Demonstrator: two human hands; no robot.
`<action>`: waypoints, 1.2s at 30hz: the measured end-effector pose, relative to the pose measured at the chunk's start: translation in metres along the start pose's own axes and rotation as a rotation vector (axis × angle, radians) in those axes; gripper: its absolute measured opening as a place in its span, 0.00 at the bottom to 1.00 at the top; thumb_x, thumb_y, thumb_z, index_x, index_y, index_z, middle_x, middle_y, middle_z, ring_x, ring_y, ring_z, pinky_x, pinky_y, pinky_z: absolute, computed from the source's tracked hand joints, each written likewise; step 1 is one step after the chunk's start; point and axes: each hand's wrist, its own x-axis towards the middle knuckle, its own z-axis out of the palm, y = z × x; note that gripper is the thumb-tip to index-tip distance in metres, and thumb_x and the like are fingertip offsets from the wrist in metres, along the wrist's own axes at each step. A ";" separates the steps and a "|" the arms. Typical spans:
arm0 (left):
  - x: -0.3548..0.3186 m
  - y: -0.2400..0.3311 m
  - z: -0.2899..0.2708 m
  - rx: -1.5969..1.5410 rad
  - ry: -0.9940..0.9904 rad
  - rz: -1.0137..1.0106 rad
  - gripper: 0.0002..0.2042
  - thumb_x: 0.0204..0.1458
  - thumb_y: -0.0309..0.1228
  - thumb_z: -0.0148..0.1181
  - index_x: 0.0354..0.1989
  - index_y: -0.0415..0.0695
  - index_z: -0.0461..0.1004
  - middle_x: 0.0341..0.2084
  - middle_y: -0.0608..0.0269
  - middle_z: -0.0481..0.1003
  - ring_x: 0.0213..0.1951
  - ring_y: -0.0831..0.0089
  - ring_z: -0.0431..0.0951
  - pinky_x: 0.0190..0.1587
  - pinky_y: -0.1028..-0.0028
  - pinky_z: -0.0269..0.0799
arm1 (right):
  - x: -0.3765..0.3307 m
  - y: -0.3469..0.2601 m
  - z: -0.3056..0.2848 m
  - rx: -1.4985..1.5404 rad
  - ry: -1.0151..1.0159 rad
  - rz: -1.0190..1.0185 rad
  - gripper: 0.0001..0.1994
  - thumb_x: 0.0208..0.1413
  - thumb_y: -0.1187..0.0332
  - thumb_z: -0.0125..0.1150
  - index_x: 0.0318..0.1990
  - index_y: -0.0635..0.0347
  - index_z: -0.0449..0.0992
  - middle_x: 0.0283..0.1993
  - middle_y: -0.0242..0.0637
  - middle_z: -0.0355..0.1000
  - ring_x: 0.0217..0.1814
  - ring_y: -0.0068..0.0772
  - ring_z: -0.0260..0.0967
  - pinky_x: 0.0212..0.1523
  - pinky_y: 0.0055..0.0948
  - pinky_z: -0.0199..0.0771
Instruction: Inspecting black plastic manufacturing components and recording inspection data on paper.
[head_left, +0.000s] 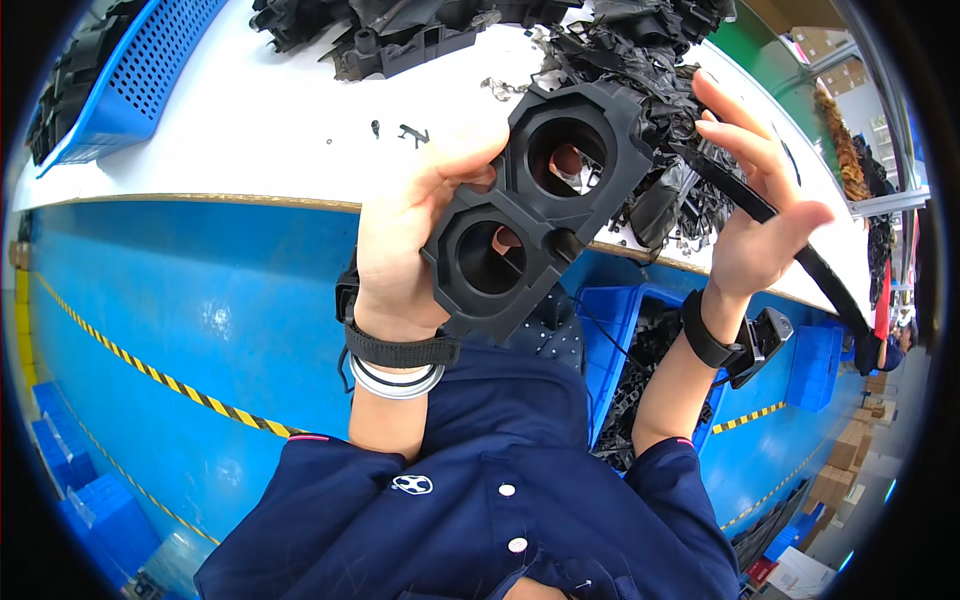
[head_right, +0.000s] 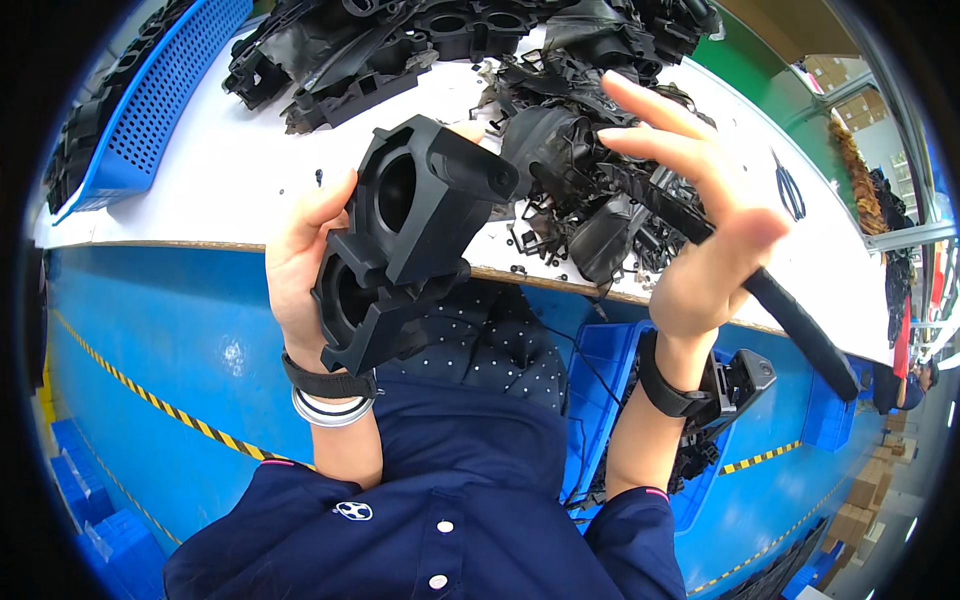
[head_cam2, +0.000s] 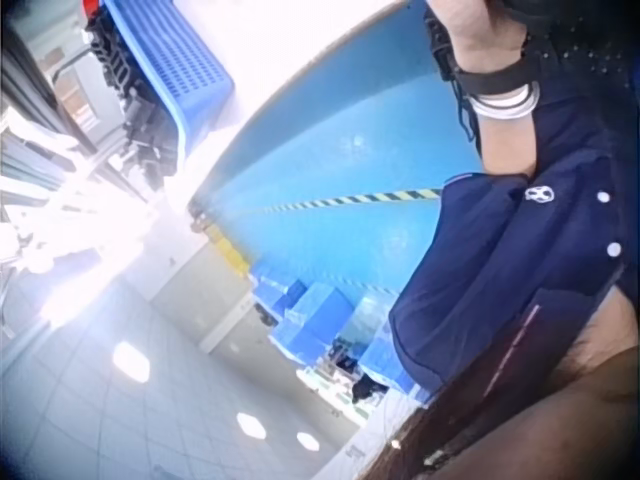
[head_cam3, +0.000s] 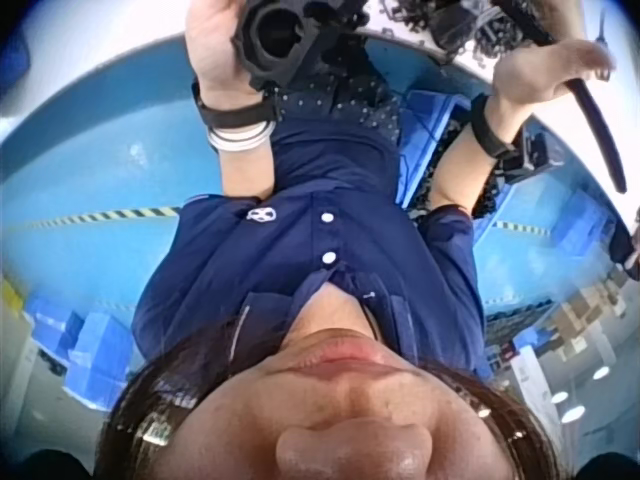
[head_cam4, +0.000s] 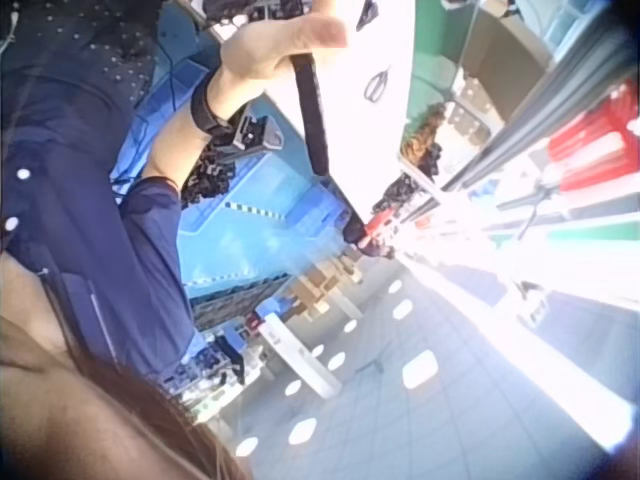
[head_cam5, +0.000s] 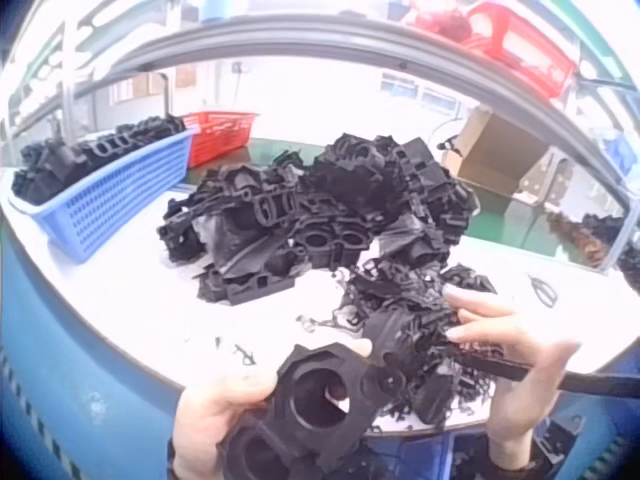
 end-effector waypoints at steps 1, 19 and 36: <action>0.000 -0.001 0.000 -0.002 -0.001 -0.001 0.13 0.53 0.29 0.44 0.43 0.33 0.68 0.32 0.56 0.70 0.31 0.71 0.74 0.28 0.75 0.74 | 0.000 -0.003 0.002 -0.035 0.056 0.003 0.36 0.58 0.46 0.20 0.31 0.68 0.74 0.31 0.42 0.72 0.33 0.34 0.68 0.44 0.30 0.64; 0.016 -0.018 0.038 0.230 -0.238 0.305 0.23 0.50 0.39 0.50 0.49 0.33 0.61 0.38 0.55 0.71 0.41 0.72 0.71 0.45 0.75 0.65 | -0.033 -0.039 0.017 0.180 0.058 0.316 0.15 0.37 0.77 0.63 0.36 0.68 0.72 0.26 0.35 0.71 0.26 0.20 0.66 0.29 0.21 0.67; 0.008 -0.011 0.041 -0.141 -0.478 -0.259 0.34 0.29 0.34 0.53 0.50 0.29 0.58 0.47 0.42 0.64 0.47 0.62 0.68 0.51 0.70 0.60 | -0.044 -0.061 0.021 0.743 -0.240 0.633 0.24 0.47 0.52 0.56 0.41 0.65 0.68 0.25 0.31 0.66 0.20 0.20 0.60 0.21 0.18 0.60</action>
